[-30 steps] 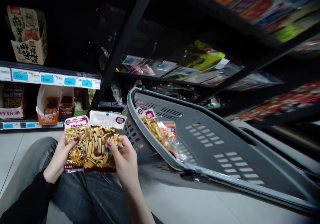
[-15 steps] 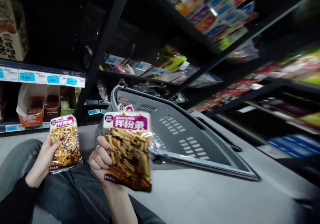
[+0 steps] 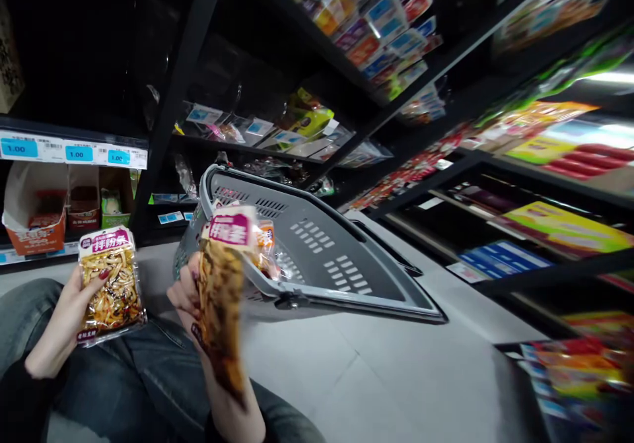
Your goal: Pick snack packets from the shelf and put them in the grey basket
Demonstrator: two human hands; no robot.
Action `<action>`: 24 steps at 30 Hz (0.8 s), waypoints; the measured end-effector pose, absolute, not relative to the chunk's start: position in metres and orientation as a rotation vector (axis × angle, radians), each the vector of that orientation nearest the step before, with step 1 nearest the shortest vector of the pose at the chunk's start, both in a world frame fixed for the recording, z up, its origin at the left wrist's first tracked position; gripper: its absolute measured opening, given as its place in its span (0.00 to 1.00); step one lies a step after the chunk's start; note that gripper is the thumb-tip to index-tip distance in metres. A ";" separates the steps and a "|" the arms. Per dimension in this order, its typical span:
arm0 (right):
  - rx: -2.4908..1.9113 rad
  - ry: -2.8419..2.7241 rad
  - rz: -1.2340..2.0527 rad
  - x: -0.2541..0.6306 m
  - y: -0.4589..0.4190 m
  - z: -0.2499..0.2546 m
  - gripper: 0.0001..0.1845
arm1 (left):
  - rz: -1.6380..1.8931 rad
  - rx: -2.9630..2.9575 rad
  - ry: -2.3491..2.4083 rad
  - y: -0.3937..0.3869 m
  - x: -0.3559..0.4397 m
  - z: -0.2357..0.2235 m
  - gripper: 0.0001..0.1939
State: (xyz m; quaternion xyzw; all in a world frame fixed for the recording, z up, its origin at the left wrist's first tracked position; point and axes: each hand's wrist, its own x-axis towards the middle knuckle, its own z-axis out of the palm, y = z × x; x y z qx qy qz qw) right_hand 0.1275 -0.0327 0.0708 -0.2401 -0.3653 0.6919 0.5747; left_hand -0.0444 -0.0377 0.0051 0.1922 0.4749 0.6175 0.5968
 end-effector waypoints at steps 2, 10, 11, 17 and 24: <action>-0.812 -1.037 1.305 0.129 -0.035 0.074 0.16 | 1.430 0.451 1.095 -0.037 -0.045 0.003 0.25; -1.560 -1.448 -0.216 0.184 -0.028 0.151 0.12 | 1.437 0.462 1.099 -0.038 -0.047 -0.001 0.24; -1.668 -1.481 -0.318 0.193 -0.021 0.166 0.12 | 1.437 0.461 1.094 -0.038 -0.047 -0.001 0.24; -2.031 -1.895 -0.812 0.210 0.018 0.208 0.15 | 1.418 0.454 1.083 -0.038 -0.047 -0.001 0.24; -2.220 -2.230 -0.872 0.196 0.022 0.178 0.16 | 1.411 0.468 1.085 -0.039 -0.047 0.000 0.23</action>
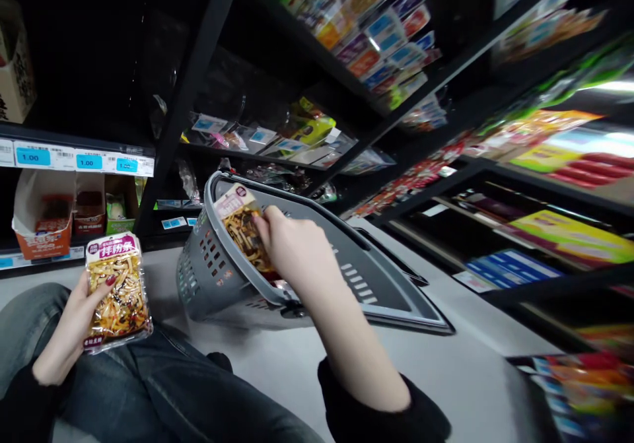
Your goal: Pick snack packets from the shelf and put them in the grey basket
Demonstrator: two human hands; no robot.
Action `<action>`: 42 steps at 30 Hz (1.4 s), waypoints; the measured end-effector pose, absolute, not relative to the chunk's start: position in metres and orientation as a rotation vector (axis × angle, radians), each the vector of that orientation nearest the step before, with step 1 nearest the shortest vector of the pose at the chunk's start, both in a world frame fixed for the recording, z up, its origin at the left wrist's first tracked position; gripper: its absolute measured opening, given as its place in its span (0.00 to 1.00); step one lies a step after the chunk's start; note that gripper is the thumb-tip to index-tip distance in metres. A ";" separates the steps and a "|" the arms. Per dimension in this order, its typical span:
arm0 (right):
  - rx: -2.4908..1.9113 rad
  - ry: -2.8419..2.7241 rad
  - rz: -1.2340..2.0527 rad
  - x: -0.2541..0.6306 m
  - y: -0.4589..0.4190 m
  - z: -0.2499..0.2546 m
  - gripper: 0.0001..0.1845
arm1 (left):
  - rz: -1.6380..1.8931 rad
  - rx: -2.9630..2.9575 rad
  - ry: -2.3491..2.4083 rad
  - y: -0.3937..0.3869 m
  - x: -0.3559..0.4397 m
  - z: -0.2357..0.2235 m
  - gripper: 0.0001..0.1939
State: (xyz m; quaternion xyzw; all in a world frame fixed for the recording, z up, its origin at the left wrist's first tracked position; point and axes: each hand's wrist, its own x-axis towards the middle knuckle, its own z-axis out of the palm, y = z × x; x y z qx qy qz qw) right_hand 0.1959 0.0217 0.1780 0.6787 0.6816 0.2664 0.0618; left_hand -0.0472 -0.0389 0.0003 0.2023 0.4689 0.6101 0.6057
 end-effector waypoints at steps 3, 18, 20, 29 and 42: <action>1.997 2.108 0.680 0.203 0.022 0.169 0.14 | 1.419 0.472 1.075 -0.039 -0.048 -0.001 0.24; 1.716 2.126 0.328 0.190 0.052 0.169 0.15 | 1.441 0.415 1.056 -0.037 -0.046 0.000 0.28; 1.715 2.120 0.274 0.193 0.055 0.167 0.15 | 1.445 0.422 1.048 -0.037 -0.045 0.002 0.29; 2.182 2.374 0.535 0.165 0.000 0.154 0.14 | 1.430 0.449 0.989 -0.040 -0.042 0.004 0.24; 2.070 2.607 -1.799 0.109 -0.011 0.020 0.09 | 1.461 0.565 0.949 -0.042 -0.037 -0.001 0.20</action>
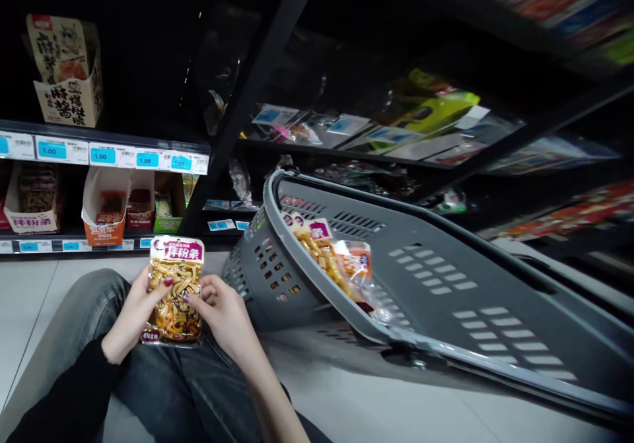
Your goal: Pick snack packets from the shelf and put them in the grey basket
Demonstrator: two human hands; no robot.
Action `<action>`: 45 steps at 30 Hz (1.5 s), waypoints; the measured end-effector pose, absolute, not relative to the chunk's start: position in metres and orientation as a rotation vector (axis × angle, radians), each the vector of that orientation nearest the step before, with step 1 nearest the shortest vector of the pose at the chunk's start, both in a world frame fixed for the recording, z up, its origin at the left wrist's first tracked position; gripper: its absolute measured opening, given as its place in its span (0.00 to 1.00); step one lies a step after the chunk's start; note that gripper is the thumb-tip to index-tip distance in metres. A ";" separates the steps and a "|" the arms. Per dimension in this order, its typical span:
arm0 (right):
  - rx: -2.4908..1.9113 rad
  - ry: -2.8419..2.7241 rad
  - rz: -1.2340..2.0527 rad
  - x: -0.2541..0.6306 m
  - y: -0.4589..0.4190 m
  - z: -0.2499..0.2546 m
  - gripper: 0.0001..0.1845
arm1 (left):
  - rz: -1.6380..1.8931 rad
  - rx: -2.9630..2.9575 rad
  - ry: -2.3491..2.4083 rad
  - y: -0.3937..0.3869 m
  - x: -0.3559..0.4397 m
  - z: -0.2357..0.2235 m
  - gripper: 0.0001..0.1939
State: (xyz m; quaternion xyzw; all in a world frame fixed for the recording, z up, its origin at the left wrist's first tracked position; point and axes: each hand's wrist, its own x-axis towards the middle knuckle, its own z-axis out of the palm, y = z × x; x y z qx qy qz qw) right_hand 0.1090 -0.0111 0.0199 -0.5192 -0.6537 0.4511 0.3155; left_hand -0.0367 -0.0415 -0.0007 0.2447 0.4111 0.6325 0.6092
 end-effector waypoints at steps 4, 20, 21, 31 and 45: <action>-1.302 -1.662 1.276 0.115 -0.005 0.011 0.09 | 1.475 0.463 0.877 -0.042 -0.036 -0.003 0.20; -1.149 -1.298 1.259 0.102 -0.007 0.013 0.20 | 1.611 0.642 0.964 -0.035 -0.039 -0.013 0.17; -1.140 -1.273 1.271 0.100 -0.008 0.012 0.20 | 1.602 0.615 0.951 -0.035 -0.038 -0.013 0.16; -1.089 -1.148 1.109 0.110 -0.008 0.022 0.10 | 1.626 0.551 1.015 -0.033 -0.041 -0.014 0.16; -0.686 -1.148 1.411 0.110 -0.029 0.053 0.10 | 1.613 0.589 1.070 -0.032 -0.047 -0.016 0.18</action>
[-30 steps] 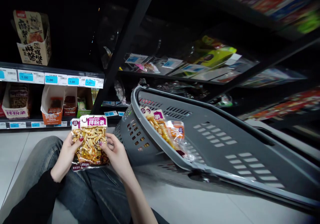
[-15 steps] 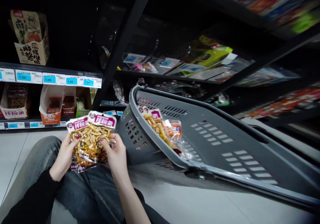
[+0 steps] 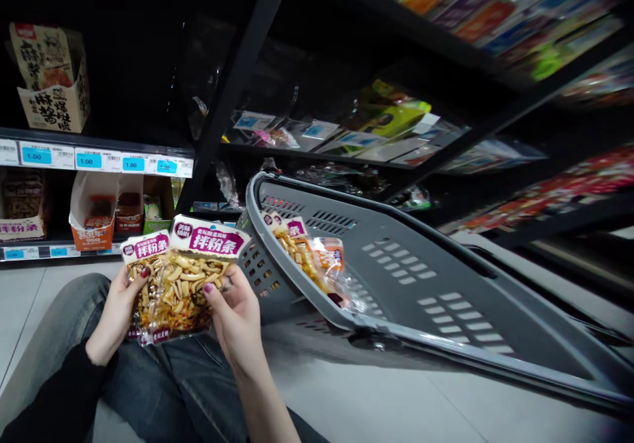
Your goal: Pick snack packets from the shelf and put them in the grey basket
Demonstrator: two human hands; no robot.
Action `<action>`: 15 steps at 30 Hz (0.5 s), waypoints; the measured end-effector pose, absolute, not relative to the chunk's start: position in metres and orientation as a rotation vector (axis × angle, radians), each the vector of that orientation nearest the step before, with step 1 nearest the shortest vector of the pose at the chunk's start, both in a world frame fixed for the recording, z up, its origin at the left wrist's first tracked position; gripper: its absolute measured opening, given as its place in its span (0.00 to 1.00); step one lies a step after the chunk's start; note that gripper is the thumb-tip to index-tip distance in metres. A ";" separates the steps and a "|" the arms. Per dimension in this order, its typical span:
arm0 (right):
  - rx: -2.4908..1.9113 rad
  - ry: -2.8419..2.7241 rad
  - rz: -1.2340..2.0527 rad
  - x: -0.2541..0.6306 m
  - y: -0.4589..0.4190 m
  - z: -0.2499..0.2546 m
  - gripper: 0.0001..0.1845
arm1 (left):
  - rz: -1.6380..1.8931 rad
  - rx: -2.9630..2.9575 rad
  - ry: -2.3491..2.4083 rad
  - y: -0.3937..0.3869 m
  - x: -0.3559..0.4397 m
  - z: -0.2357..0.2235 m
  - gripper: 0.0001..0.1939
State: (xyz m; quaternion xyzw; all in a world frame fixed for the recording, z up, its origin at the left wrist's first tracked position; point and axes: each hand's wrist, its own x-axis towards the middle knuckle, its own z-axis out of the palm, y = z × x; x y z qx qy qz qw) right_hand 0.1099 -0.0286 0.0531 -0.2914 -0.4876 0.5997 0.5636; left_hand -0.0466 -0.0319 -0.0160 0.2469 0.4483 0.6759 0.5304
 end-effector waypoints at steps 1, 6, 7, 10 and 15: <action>-0.672 -1.114 1.452 0.110 -0.029 0.055 0.12 | 1.615 0.585 1.076 -0.032 -0.047 -0.015 0.18; -0.443 -0.797 1.925 0.112 -0.029 0.059 0.11 | 1.604 0.570 1.073 -0.035 -0.046 -0.010 0.18; -0.371 -0.734 2.032 0.111 -0.029 0.058 0.12 | 1.605 0.577 1.070 -0.035 -0.045 -0.010 0.18; -0.254 -0.627 2.228 0.110 -0.026 0.053 0.14 | 1.605 0.619 1.065 -0.035 -0.045 -0.012 0.17; -0.365 -0.475 2.188 0.114 -0.017 0.045 0.22 | 1.583 0.653 1.053 -0.035 -0.044 -0.015 0.19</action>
